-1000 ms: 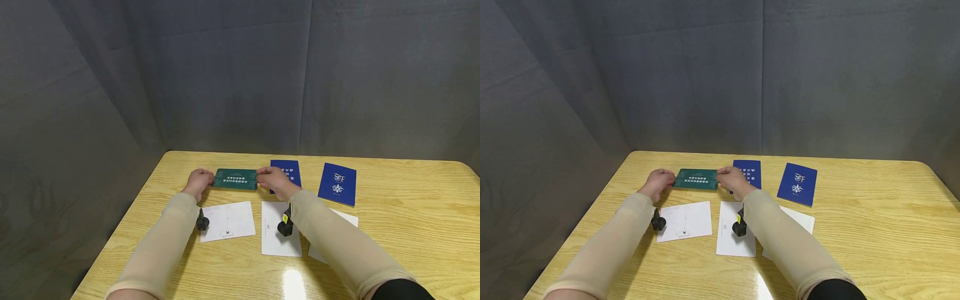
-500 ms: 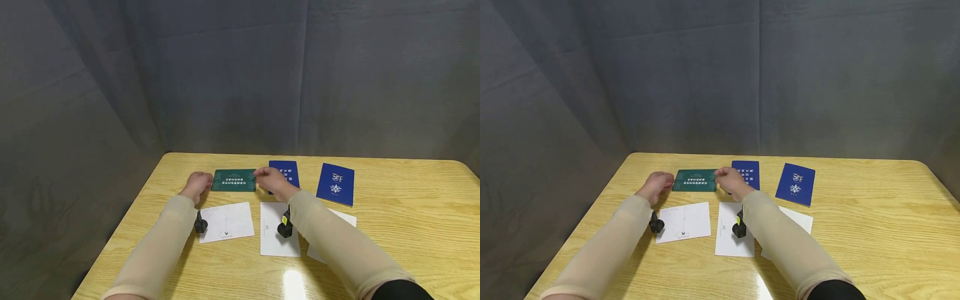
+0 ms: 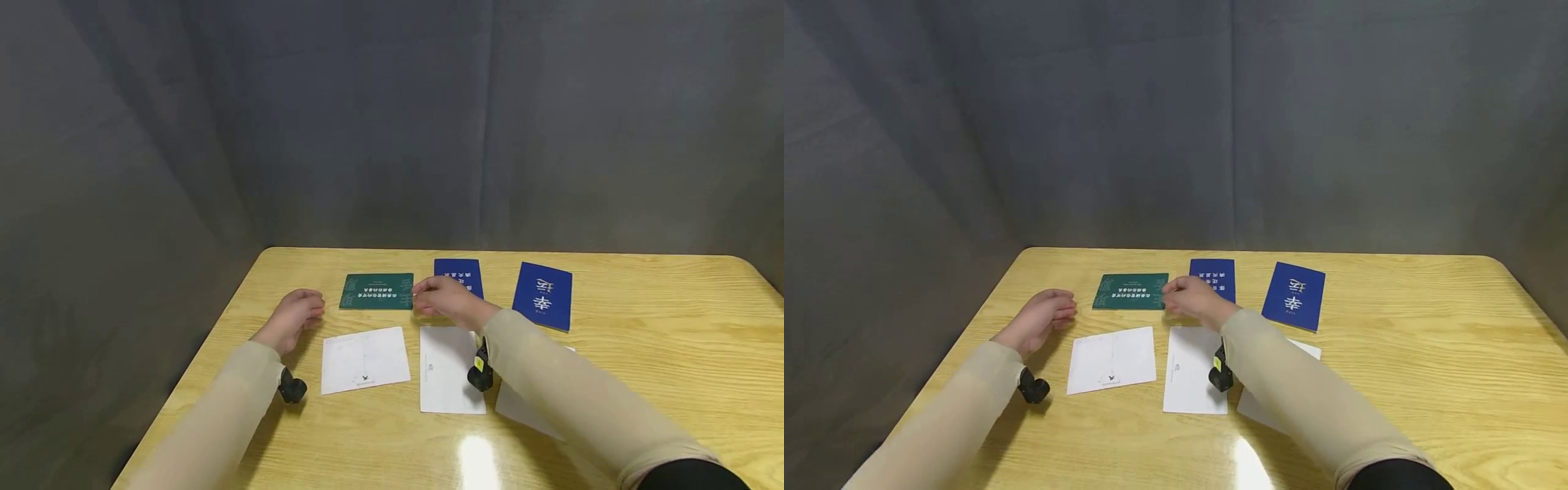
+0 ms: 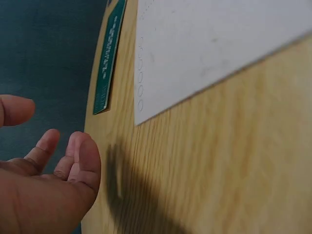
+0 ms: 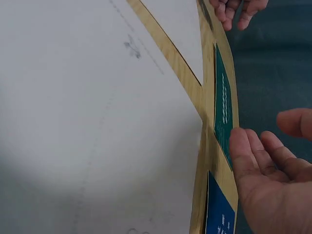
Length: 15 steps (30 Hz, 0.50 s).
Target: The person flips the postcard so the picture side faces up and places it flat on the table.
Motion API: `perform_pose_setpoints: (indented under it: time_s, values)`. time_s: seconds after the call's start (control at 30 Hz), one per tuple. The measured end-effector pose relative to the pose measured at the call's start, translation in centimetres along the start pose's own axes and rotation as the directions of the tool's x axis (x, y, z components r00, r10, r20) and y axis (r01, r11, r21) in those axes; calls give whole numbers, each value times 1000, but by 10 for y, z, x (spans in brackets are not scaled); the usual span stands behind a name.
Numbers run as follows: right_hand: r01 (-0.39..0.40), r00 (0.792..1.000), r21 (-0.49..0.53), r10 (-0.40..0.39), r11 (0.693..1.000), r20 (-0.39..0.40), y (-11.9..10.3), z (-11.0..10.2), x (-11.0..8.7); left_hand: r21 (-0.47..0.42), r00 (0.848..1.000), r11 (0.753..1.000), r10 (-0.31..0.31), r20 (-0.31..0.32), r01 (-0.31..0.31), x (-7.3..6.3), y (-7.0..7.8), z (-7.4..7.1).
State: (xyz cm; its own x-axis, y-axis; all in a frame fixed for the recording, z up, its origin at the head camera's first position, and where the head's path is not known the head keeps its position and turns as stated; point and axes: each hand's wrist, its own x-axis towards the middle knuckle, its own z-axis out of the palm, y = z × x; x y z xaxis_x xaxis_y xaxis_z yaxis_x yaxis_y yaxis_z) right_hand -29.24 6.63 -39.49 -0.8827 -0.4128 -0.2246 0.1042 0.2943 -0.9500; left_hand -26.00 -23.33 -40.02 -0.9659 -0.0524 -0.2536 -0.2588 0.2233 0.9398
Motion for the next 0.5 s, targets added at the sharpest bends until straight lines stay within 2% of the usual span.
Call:
perform_pose_setpoints:
  time_s: [0.1,0.2,0.37,0.5]
  values:
    - [-22,999,-13,23,1000,33,-2,1,-5,12,999,1000,9,40,-10,-10,0,-7]
    - [-34,997,-43,36,999,63,-2,4,-8,13,998,1000,-11,54,10,-20,0,-9]
    - [-43,994,-95,52,995,93,-2,11,-13,21,997,999,-48,57,47,-31,-2,-6]
    - [-45,993,-112,57,993,108,-4,15,-18,18,996,999,-51,66,50,-38,-4,-4]
